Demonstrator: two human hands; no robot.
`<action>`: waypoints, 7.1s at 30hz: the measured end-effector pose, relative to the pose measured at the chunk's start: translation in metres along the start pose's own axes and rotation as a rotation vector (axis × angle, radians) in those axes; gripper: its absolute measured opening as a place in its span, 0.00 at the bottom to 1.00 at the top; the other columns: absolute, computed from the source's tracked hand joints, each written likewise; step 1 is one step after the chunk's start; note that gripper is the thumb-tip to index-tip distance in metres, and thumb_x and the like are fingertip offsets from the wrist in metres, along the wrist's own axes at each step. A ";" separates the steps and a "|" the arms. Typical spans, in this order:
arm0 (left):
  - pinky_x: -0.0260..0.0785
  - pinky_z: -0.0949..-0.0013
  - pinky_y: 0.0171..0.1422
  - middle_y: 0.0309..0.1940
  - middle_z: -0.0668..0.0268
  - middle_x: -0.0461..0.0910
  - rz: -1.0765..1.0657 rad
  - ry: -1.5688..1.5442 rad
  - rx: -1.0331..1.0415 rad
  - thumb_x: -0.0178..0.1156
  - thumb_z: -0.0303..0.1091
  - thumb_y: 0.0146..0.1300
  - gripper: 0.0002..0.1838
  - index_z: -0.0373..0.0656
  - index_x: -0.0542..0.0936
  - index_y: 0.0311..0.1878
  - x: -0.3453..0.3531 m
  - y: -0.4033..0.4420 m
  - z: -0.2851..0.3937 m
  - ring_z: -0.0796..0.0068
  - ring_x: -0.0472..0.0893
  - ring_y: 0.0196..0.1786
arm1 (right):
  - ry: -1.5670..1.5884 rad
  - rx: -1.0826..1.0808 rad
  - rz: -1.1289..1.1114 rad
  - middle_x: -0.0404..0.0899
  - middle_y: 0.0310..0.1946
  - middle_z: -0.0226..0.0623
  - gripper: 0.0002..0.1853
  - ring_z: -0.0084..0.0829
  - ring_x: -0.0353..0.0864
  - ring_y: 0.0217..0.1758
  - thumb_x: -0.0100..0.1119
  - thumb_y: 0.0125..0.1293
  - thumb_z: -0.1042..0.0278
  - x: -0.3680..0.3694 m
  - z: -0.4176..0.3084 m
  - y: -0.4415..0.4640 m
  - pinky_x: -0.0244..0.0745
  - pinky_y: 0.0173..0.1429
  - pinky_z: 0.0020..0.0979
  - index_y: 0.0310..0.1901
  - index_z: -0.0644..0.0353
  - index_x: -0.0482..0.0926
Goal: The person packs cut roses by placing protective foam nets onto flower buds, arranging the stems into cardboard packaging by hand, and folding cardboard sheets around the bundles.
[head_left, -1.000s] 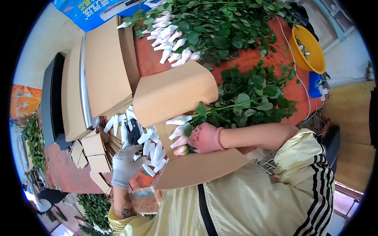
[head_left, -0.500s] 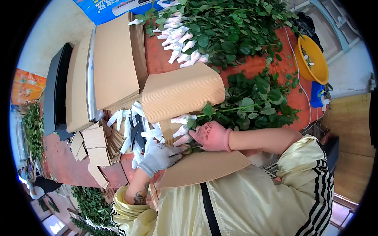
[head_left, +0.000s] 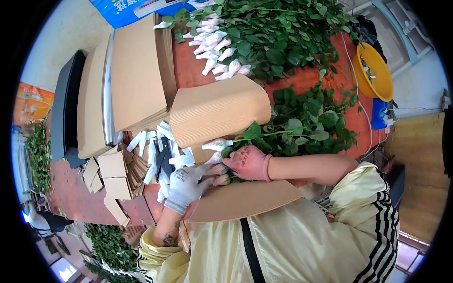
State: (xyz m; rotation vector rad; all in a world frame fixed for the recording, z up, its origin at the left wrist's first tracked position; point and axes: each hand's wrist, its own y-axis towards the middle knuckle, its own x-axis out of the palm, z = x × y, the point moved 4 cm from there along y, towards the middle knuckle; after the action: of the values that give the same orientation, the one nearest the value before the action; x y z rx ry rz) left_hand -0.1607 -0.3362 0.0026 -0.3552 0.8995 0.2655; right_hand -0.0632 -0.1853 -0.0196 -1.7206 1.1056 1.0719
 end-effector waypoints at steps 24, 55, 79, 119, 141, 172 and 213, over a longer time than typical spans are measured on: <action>0.71 0.62 0.35 0.27 0.61 0.79 0.107 0.057 0.142 0.63 0.35 0.53 0.19 0.46 0.80 0.50 -0.045 -0.016 -0.009 0.59 0.80 0.30 | 0.034 0.003 -0.129 0.80 0.28 0.40 0.08 0.38 0.82 0.35 0.49 0.59 0.67 -0.004 -0.002 0.004 0.75 0.35 0.38 0.37 0.57 0.76; 0.72 0.57 0.39 0.33 0.57 0.81 -0.142 0.103 0.104 0.60 0.52 0.56 0.27 0.48 0.74 0.56 0.027 0.008 0.009 0.54 0.81 0.35 | -0.072 0.141 -0.162 0.73 0.43 0.46 0.25 0.36 0.80 0.35 0.54 0.59 0.55 -0.023 0.006 -0.005 0.72 0.34 0.38 0.55 0.59 0.69; 0.72 0.54 0.38 0.34 0.58 0.82 -0.280 0.192 0.065 0.58 0.52 0.58 0.27 0.55 0.71 0.60 0.030 0.012 0.009 0.52 0.81 0.35 | -0.121 0.042 -0.017 0.75 0.42 0.45 0.20 0.38 0.80 0.39 0.39 0.66 0.65 -0.002 0.004 0.005 0.72 0.42 0.38 0.58 0.55 0.70; 0.70 0.60 0.57 0.63 0.56 0.68 -0.142 0.089 0.073 0.58 0.43 0.58 0.28 0.41 0.70 0.60 0.009 0.016 0.033 0.58 0.75 0.58 | -0.074 0.028 0.183 0.77 0.41 0.48 0.13 0.38 0.82 0.32 0.46 0.61 0.68 -0.032 0.011 -0.014 0.74 0.31 0.38 0.45 0.60 0.73; 0.72 0.58 0.49 0.57 0.56 0.71 -0.125 0.204 0.069 0.58 0.44 0.56 0.23 0.43 0.74 0.53 0.001 0.015 0.043 0.59 0.78 0.50 | -0.574 0.465 1.008 0.72 0.49 0.43 0.21 0.35 0.79 0.36 0.52 0.51 0.79 -0.269 0.030 -0.200 0.72 0.34 0.27 0.49 0.55 0.76; 0.73 0.58 0.41 0.39 0.57 0.82 0.162 0.035 -0.117 0.57 0.42 0.60 0.19 0.48 0.76 0.54 0.001 0.012 0.000 0.55 0.82 0.38 | -0.093 0.186 -0.080 0.61 0.66 0.51 0.24 0.38 0.80 0.47 0.36 0.67 0.65 0.008 0.033 0.014 0.73 0.43 0.39 0.65 0.48 0.65; 0.72 0.60 0.51 0.56 0.58 0.74 0.075 0.232 0.142 0.61 0.44 0.55 0.25 0.44 0.75 0.55 0.005 0.023 0.029 0.57 0.78 0.50 | -0.237 0.135 0.115 0.75 0.50 0.50 0.20 0.33 0.81 0.31 0.42 0.64 0.66 -0.007 0.019 -0.001 0.73 0.33 0.34 0.57 0.56 0.72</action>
State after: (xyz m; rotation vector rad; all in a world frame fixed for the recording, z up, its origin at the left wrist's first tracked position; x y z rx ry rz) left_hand -0.1458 -0.3036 0.0111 -0.2231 1.1554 0.2309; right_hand -0.0685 -0.1660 -0.0187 -1.3990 1.1084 1.2091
